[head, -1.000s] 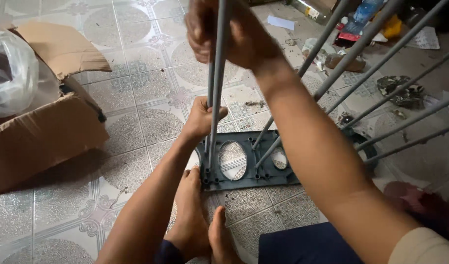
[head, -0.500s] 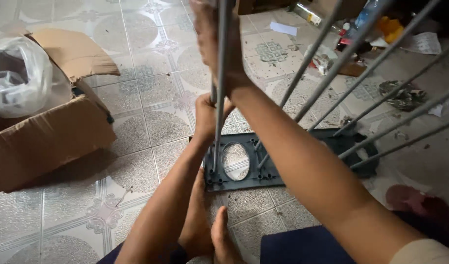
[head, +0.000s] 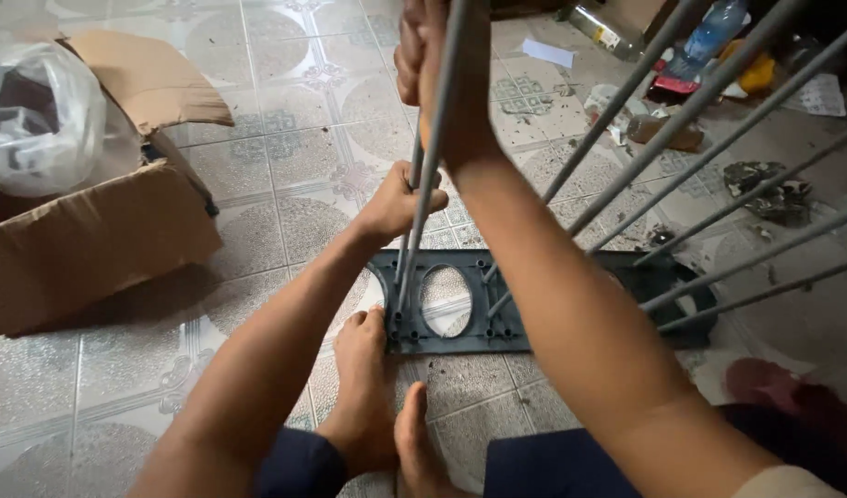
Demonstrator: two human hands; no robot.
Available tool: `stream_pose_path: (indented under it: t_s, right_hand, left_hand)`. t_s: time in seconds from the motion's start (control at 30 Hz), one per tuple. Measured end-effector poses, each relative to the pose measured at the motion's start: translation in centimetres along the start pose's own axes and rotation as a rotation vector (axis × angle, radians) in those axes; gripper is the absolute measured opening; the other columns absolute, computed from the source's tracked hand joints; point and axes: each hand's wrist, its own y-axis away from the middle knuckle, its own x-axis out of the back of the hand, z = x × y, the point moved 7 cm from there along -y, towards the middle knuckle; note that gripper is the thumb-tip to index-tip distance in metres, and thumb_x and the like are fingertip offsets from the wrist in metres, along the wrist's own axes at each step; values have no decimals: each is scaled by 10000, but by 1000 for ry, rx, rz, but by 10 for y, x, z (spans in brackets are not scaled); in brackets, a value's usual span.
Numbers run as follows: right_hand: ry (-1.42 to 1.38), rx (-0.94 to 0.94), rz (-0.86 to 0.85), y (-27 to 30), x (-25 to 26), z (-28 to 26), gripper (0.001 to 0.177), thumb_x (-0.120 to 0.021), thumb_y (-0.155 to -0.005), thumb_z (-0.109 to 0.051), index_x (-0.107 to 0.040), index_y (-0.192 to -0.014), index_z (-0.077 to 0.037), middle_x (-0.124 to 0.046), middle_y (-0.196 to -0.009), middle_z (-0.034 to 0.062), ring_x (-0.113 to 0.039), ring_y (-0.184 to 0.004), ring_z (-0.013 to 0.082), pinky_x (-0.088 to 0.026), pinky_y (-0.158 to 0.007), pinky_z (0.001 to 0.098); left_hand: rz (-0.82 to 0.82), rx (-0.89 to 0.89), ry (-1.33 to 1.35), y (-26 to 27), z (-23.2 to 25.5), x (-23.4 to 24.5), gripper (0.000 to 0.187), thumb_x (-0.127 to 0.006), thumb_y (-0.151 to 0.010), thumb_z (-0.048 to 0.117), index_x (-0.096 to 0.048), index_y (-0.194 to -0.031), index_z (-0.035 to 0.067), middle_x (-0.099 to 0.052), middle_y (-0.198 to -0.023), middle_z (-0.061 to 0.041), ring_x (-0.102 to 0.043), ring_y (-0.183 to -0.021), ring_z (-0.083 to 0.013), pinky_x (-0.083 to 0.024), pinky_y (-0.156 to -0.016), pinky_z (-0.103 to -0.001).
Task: Assembling a multi-tier shoe rack by inserting metal rods into plastic side frames.
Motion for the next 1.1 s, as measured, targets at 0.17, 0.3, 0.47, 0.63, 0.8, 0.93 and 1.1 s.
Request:
stream_pose_path:
  t_s: [0.17, 0.3, 0.47, 0.63, 0.8, 0.93, 1.1]
  right_hand:
    - [165, 46, 148, 4, -13, -9, 512, -517, -1046, -600, -423, -792, -166, -323, -590, -65, -292, -440, 76, -253, -407, 269]
    - [114, 21, -14, 5, -21, -24, 524, -482, -1037, -656, -437, -845, -171, -308, -601, -71, -288, -452, 66, -267, -414, 256]
    - [15, -70, -167, 21, -35, -46, 523, -471, -1031, -667, -468, -941, -152, -363, -654, -34, -364, -536, 98, -347, -506, 270]
    - [38, -87, -253, 30, -32, -41, 548, -453, -1051, -676, -470, -936, -140, -356, -648, -36, -356, -531, 88, -357, -535, 273]
    - [0, -96, -279, 30, -38, -48, 571, -425, -1070, -678, -456, -904, -132, -337, -587, -31, -335, -465, 91, -346, -494, 281]
    - [-22, -129, -237, 28, -34, -41, 565, -431, -1067, -666, -476, -925, -121, -343, -616, -20, -354, -475, 111, -364, -516, 301]
    - [132, -152, -98, 30, -24, -31, 594, -454, -1013, -705, -549, -977, -120, -507, -699, 3, -518, -622, 135, -484, -642, 315]
  left_hand:
    - [77, -91, -66, 12, 5, 3, 362, -731, -849, 140, -457, -613, 118, -440, -556, 77, -403, -518, -39, -324, -451, -274]
    - [168, -2, -159, 29, 29, -1, 308, -752, -932, 249, -574, -732, 98, -480, -600, 64, -433, -555, -53, -350, -497, -283]
    - [230, -111, -83, 40, 30, 5, 248, -638, -1006, 311, -600, -917, 83, -522, -745, 51, -468, -690, -52, -401, -605, -254]
    - [211, -167, 29, 56, 29, -3, 295, -579, -1019, 325, -605, -977, 34, -535, -784, 26, -476, -721, -80, -394, -628, -268]
    - [299, -165, 45, 55, 26, -12, 301, -535, -1077, 294, -662, -1085, 21, -523, -762, 60, -468, -686, -47, -400, -602, -246]
    - [277, -202, 116, 58, 33, -14, 279, -534, -1107, 271, -646, -1098, 16, -515, -808, 72, -448, -730, -35, -391, -620, -245]
    - [626, -337, -121, 88, 68, 0, 381, -589, -1032, 399, -600, -1163, 42, -627, -995, -13, -607, -877, -86, -537, -685, -251]
